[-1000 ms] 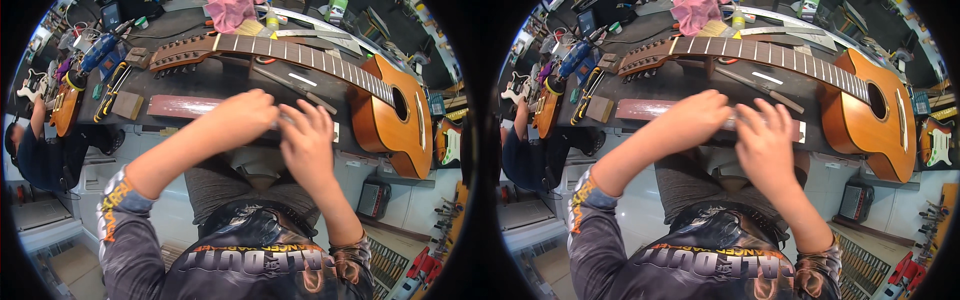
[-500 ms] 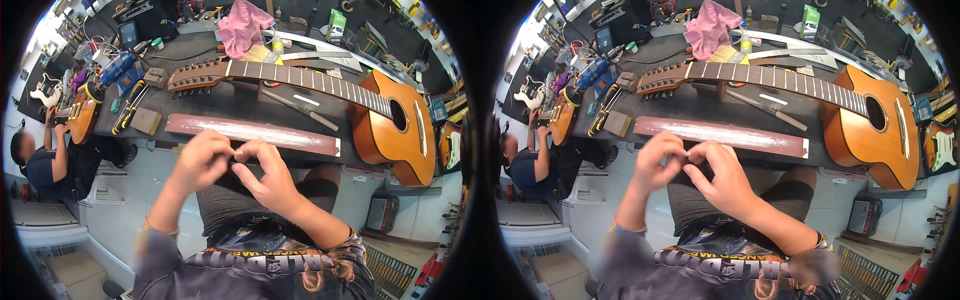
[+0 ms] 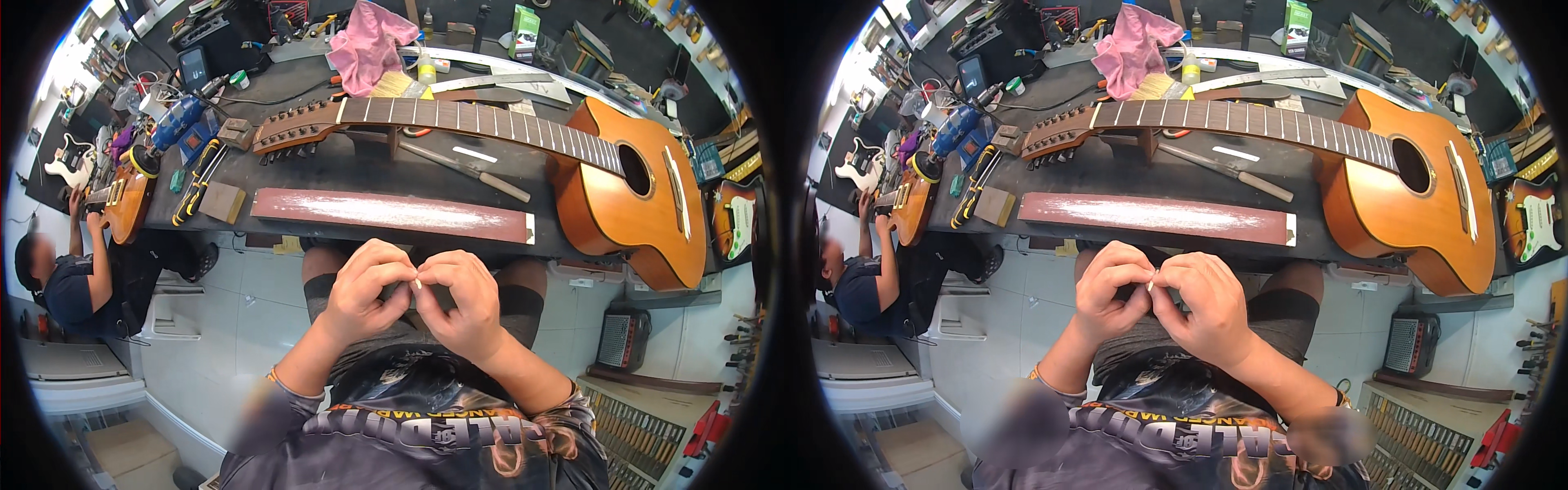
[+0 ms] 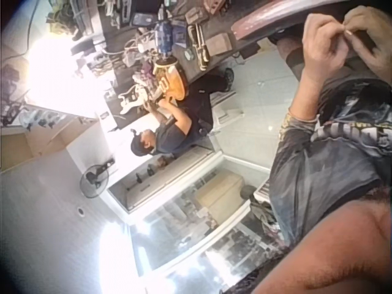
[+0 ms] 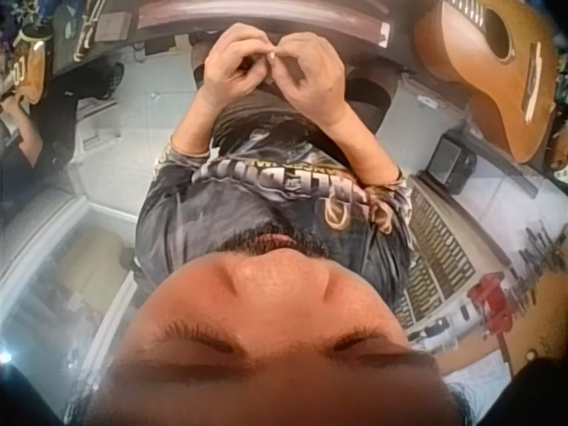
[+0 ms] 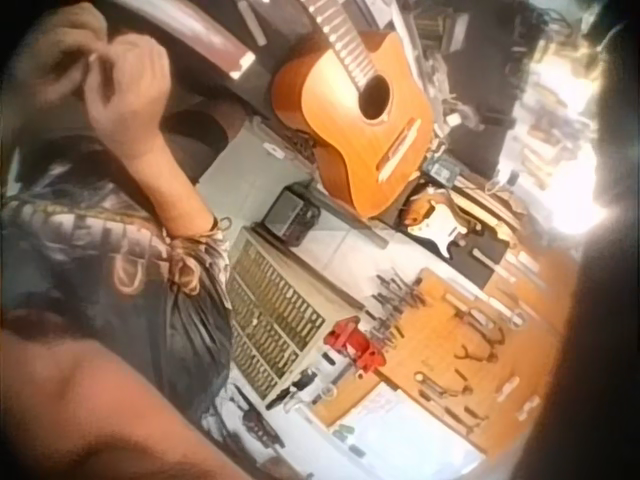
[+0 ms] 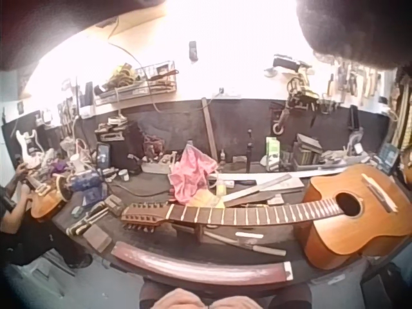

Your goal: The person sands a white component on a sanding block by hand. After sanding, the person places the component into the bridge of an acoustic guitar.

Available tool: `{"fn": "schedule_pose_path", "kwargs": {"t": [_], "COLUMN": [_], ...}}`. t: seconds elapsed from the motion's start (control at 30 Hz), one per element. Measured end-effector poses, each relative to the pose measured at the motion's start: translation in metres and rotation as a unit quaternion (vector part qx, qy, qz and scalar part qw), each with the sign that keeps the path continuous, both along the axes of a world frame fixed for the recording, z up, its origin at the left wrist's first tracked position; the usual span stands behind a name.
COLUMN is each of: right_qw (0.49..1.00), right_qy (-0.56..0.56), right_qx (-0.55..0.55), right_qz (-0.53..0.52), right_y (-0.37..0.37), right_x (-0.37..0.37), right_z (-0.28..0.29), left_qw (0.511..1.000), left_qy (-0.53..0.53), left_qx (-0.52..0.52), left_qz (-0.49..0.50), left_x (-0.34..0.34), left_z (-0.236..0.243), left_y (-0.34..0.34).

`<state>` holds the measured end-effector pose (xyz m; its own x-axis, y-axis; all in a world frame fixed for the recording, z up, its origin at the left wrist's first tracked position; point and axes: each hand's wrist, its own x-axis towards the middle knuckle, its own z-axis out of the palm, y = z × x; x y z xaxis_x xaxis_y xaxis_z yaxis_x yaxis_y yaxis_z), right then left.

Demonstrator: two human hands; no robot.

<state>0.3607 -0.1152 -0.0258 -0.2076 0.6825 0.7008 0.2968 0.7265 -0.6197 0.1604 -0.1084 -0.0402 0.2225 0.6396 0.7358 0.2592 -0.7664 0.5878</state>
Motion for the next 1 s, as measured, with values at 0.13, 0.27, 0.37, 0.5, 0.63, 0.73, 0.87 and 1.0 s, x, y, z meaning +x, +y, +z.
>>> {"fn": "schedule_pose_path", "kwargs": {"t": [0.13,0.27,0.37,0.5,0.63,0.73,0.87,1.0], "right_qw": [1.000,1.000,1.000,1.000,1.000,1.000,1.000,0.999], "right_qy": [-0.013,-0.006,-0.009,-0.006,-0.003,-0.005,-0.012,-0.019], "right_qx": [0.003,0.002,0.003,-0.006,-0.014,-0.010,-0.012,-0.013], "right_qz": [-0.001,0.005,0.001,0.005,0.014,0.015,0.024,0.034], "right_y": [-0.003,-0.006,-0.007,-0.010,-0.011,-0.013,-0.016,-0.018], "right_x": [0.006,0.010,0.012,0.013,0.015,0.016,0.020,0.022], "right_z": [0.000,-0.002,-0.002,-0.002,-0.001,0.000,0.004,0.009], "left_qw": [1.000,1.000,1.000,1.000,1.000,1.000,0.999,0.999], "left_qy": [0.011,0.017,0.017,0.024,0.025,0.028,0.028,0.022], "left_qx": [-0.002,-0.005,-0.003,0.008,0.008,0.009,0.017,0.026], "left_qz": [0.003,0.004,-0.002,-0.006,-0.005,-0.009,-0.018,-0.025], "left_x": [0.004,0.007,0.009,0.010,0.010,0.011,0.011,0.012], "left_z": [-0.005,-0.006,-0.006,-0.003,0.000,0.001,0.005,0.009], "left_y": [-0.002,-0.005,-0.005,-0.006,-0.009,-0.011,-0.014,-0.015]}}
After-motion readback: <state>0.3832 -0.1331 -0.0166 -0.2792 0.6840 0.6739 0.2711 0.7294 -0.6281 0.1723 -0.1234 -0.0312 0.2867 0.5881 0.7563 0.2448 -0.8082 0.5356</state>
